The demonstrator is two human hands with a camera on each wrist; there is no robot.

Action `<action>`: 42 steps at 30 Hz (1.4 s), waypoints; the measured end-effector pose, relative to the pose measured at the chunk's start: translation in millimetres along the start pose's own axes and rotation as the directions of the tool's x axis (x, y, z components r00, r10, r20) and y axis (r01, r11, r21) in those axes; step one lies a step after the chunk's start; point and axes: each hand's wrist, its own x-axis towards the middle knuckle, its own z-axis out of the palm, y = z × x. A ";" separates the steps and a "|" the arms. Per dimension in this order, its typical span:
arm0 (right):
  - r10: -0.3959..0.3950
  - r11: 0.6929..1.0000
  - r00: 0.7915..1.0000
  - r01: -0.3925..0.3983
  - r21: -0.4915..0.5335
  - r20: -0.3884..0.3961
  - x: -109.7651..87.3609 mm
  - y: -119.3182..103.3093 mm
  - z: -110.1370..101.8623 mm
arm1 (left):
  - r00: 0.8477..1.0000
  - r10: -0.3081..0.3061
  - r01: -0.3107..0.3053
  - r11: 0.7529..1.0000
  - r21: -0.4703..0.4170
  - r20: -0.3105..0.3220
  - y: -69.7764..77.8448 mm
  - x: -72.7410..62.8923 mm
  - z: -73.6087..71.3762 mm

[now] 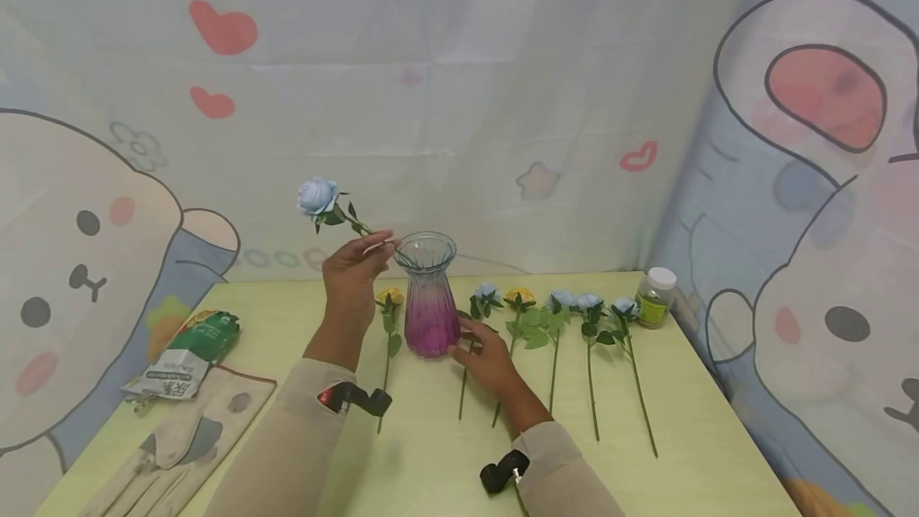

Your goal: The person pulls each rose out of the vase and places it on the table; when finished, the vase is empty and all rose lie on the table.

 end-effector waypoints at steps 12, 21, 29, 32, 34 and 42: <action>0.007 1.000 1.000 -0.007 -0.012 -0.002 0.6 1.8 0.4 | 0.998 0.004 -0.005 1.000 -0.013 -0.068 0.6 1.8 -6.5; 0.012 1.000 1.000 -0.012 -0.023 -0.002 -0.3 0.8 0.3 | 0.993 -0.029 0.015 0.993 -0.121 -0.117 6.0 5.5 -14.9; -0.015 0.999 1.000 0.015 -0.047 0.001 -0.7 0.0 0.2 | 0.977 -0.100 0.050 0.965 -0.257 -0.186 9.0 7.4 -25.4; -0.019 0.999 1.000 0.019 -0.049 0.006 -0.6 -0.1 0.0 | 0.973 -0.108 0.044 0.955 -0.295 -0.206 8.3 8.8 -29.8; -0.016 0.999 1.000 0.016 -0.049 0.006 -0.9 -0.6 0.0 | 0.968 -0.117 0.043 0.948 -0.316 -0.221 8.1 9.3 -32.0; -0.013 0.999 1.000 0.013 -0.044 0.003 -2.6 -1.8 0.0 | 0.948 -0.169 0.043 0.906 -0.420 -0.268 9.0 9.8 -39.1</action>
